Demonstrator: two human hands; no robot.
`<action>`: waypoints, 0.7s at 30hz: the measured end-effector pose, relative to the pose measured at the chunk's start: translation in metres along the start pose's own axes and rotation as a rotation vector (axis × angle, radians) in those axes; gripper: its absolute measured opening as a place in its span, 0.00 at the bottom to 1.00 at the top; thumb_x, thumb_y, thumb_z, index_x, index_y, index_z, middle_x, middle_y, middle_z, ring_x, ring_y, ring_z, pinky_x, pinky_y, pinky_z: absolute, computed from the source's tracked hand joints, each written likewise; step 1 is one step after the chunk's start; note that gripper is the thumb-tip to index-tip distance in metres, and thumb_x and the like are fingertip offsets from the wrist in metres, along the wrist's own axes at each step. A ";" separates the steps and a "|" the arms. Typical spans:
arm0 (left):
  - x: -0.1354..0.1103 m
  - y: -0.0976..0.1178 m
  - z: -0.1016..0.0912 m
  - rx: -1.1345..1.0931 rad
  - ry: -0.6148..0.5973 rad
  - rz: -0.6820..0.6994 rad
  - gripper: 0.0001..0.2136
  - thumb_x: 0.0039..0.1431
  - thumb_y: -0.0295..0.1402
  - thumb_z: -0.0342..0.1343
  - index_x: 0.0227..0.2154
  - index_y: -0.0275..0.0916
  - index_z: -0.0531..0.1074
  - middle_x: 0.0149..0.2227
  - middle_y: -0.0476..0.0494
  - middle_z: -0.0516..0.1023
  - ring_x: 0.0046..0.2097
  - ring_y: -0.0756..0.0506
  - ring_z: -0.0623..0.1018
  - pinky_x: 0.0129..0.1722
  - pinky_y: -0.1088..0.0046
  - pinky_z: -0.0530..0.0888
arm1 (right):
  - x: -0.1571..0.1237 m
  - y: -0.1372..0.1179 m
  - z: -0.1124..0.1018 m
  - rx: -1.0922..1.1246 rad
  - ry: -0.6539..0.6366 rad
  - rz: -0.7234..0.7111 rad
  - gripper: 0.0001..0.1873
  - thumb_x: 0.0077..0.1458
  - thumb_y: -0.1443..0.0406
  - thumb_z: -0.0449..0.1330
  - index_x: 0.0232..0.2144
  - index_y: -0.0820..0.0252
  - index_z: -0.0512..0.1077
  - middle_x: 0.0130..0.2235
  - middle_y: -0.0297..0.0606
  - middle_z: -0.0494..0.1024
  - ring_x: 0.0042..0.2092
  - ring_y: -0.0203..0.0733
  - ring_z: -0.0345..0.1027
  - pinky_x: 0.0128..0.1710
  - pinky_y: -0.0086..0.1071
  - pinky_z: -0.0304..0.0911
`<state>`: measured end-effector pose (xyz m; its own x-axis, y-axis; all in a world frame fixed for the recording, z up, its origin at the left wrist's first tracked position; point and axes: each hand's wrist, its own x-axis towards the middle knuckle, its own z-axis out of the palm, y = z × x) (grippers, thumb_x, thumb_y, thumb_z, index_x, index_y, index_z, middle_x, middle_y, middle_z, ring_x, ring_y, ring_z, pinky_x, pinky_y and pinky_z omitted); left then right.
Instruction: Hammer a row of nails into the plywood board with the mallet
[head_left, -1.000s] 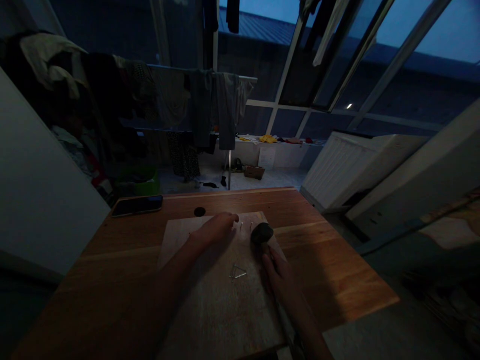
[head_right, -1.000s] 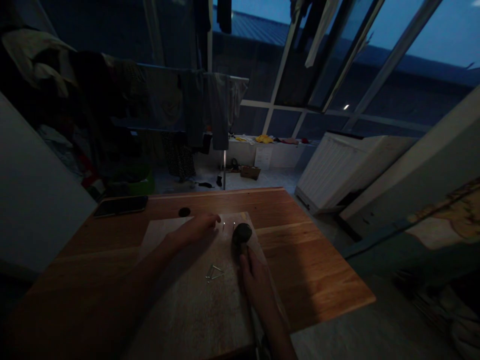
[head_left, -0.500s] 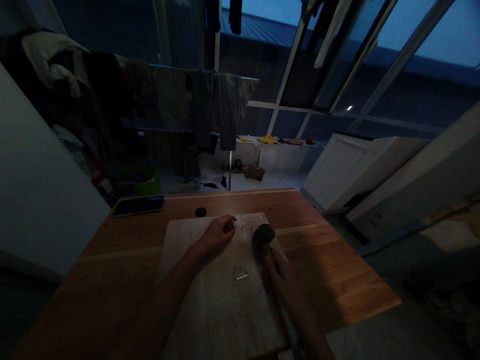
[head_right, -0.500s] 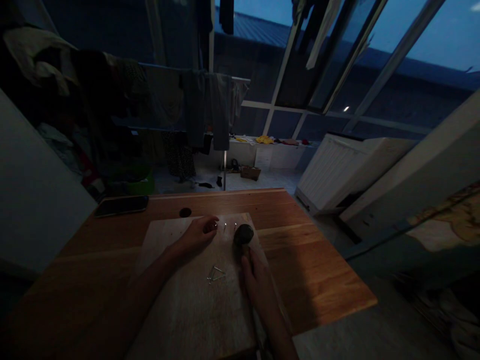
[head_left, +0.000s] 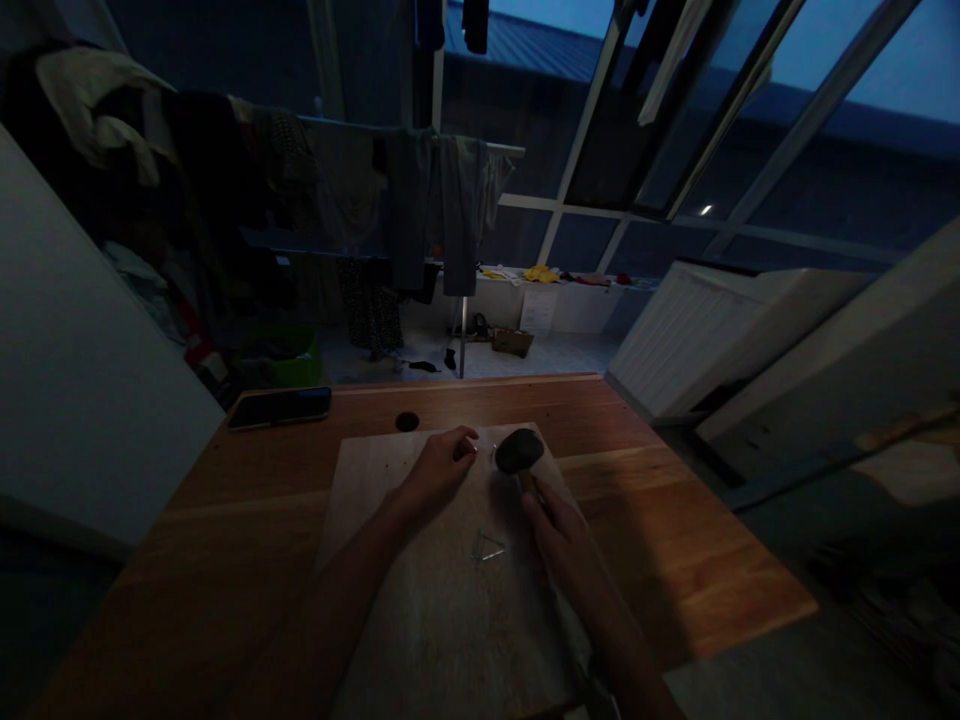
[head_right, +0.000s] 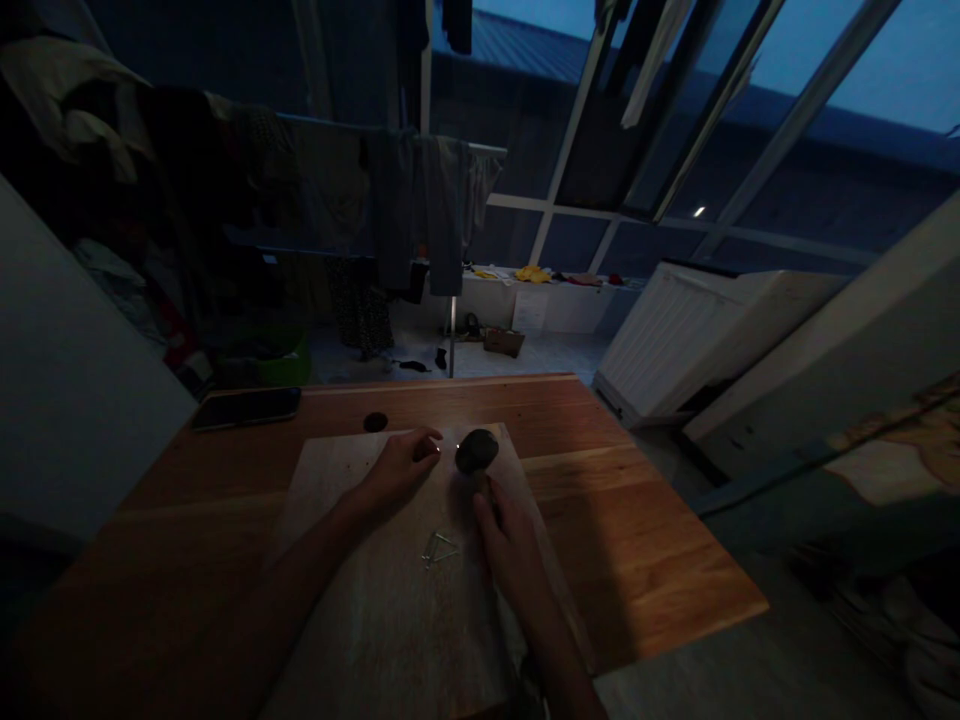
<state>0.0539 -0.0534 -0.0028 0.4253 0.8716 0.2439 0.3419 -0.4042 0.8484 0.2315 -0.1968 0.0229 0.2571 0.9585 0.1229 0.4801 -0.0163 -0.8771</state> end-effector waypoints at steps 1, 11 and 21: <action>0.000 0.001 0.000 -0.007 0.000 -0.004 0.13 0.56 0.25 0.58 0.44 0.38 0.76 0.32 0.49 0.81 0.34 0.48 0.79 0.38 0.72 0.75 | 0.003 -0.006 0.002 0.007 -0.015 -0.006 0.25 0.64 0.49 0.54 0.52 0.56 0.78 0.50 0.44 0.83 0.52 0.56 0.76 0.52 0.45 0.70; -0.002 0.004 -0.003 -0.035 -0.007 0.003 0.17 0.56 0.26 0.57 0.49 0.38 0.76 0.32 0.49 0.81 0.34 0.47 0.79 0.36 0.73 0.72 | 0.020 -0.027 0.024 0.010 -0.143 -0.051 0.26 0.65 0.52 0.51 0.56 0.58 0.75 0.47 0.44 0.84 0.48 0.53 0.77 0.49 0.41 0.69; -0.003 0.005 -0.002 -0.043 0.000 0.000 0.16 0.57 0.25 0.57 0.48 0.38 0.76 0.34 0.48 0.82 0.36 0.46 0.80 0.38 0.72 0.74 | 0.015 -0.022 0.021 0.009 -0.111 -0.054 0.27 0.65 0.51 0.52 0.57 0.57 0.75 0.51 0.45 0.83 0.51 0.54 0.77 0.53 0.46 0.68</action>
<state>0.0531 -0.0577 0.0015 0.4253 0.8716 0.2439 0.3056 -0.3919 0.8677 0.2071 -0.1763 0.0347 0.1361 0.9836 0.1180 0.4829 0.0382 -0.8748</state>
